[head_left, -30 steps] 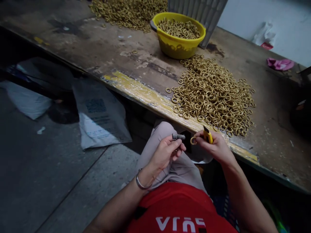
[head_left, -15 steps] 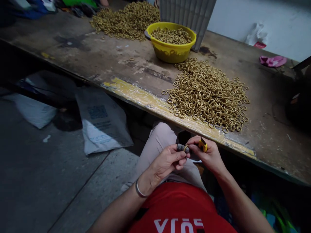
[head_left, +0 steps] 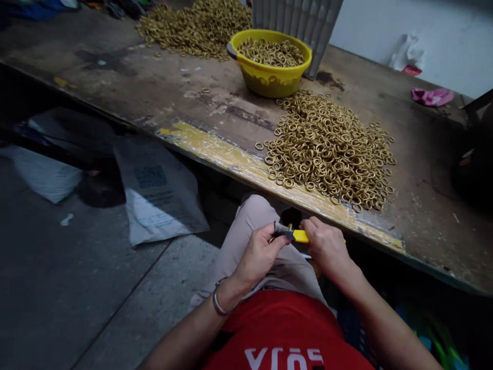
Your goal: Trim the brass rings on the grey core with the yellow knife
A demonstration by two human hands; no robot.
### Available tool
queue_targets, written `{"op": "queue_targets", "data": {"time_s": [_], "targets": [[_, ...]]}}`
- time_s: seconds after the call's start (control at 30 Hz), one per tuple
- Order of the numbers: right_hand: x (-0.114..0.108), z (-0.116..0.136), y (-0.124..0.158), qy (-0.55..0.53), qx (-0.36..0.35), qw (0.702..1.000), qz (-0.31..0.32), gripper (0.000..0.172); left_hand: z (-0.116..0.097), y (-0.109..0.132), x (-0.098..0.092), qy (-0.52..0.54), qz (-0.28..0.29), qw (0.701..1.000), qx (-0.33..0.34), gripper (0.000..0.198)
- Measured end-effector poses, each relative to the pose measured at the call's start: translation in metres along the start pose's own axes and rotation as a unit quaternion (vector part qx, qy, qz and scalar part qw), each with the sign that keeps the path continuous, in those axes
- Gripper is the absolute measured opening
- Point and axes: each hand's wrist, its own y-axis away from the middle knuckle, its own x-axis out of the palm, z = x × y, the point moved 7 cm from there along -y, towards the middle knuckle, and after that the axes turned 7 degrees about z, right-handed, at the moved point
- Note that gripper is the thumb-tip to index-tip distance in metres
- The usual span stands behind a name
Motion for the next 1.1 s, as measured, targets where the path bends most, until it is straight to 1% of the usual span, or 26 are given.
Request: {"op": "queue_targets", "data": {"time_s": [0.1, 0.17, 0.23, 0.3, 0.4, 0.5, 0.63, 0.7, 0.73, 0.77, 0.8, 0.83, 0.9, 0.93, 1.0, 1.03, 1.1], "targets": [[-0.009, 0.004, -0.016, 0.033, 0.013, 0.999, -0.014, 0.02, -0.009, -0.004, -0.011, -0.028, -0.025, 0.999, 0.024, 0.012], [-0.016, -0.001, -0.031, 0.051, 0.039, 0.998, -0.026, 0.022, -0.014, -0.002, -0.014, -0.036, -0.03, 0.999, 0.028, 0.012], [-0.025, -0.013, -0.047, 0.063, 0.081, 0.994, -0.036, 0.023, -0.014, 0.001, -0.013, -0.036, -0.011, 0.999, 0.022, 0.013], [-0.033, -0.023, -0.062, 0.06, 0.102, 0.991, -0.058, 0.022, -0.008, 0.002, -0.011, -0.014, 0.015, 1.0, 0.003, 0.017], [-0.041, -0.021, -0.082, 0.046, 0.068, 0.991, -0.102, 0.02, 0.013, -0.001, -0.013, 0.082, 0.02, 0.995, -0.052, 0.031], [-0.039, -0.012, -0.1, 0.034, 0.036, 0.992, -0.116, 0.016, 0.027, -0.008, -0.016, 0.18, 0.011, 0.98, -0.084, 0.04], [-0.038, -0.007, -0.115, 0.009, 0.026, 0.992, -0.125, 0.016, 0.025, -0.015, -0.017, 0.243, 0.019, 0.966, -0.081, 0.038], [-0.045, -0.01, -0.113, -0.051, 0.013, 0.988, -0.148, 0.017, 0.023, -0.017, -0.014, 0.279, 0.038, 0.955, -0.091, 0.032], [-0.05, -0.013, -0.109, -0.108, 0.004, 0.98, -0.165, 0.016, 0.022, -0.018, -0.013, 0.298, 0.047, 0.948, -0.096, 0.03], [-0.053, -0.016, -0.104, -0.185, -0.008, 0.967, -0.176, 0.013, 0.022, -0.019, -0.012, 0.315, 0.053, 0.943, -0.098, 0.029], [-0.055, -0.019, -0.098, -0.275, -0.021, 0.945, -0.176, 0.013, 0.021, -0.021, -0.012, 0.326, 0.053, 0.939, -0.097, 0.03], [-0.054, -0.022, -0.092, -0.371, -0.032, 0.914, -0.159, 0.015, 0.02, -0.023, -0.013, 0.333, 0.048, 0.937, -0.09, 0.031], [-0.043, -0.022, -0.079, -0.544, -0.041, 0.833, -0.089, 0.023, 0.017, -0.027, -0.015, 0.337, 0.031, 0.939, -0.069, 0.031], [-0.036, -0.019, -0.073, -0.609, -0.04, 0.79, -0.053, 0.026, 0.015, -0.029, -0.016, 0.337, 0.027, 0.939, -0.062, 0.031], [-0.02, -0.013, -0.061, -0.696, -0.034, 0.718, -0.009, 0.031, 0.01, -0.03, -0.013, 0.339, 0.038, 0.938, -0.054, 0.031], [-0.013, -0.011, -0.057, -0.724, -0.032, 0.689, -0.003, 0.032, 0.008, -0.03, -0.01, 0.34, 0.051, 0.938, -0.051, 0.032], [0.001, -0.007, -0.05, -0.76, -0.023, 0.649, -0.001, 0.034, 0.003, -0.027, -0.003, 0.336, 0.081, 0.937, -0.049, 0.03]]}}
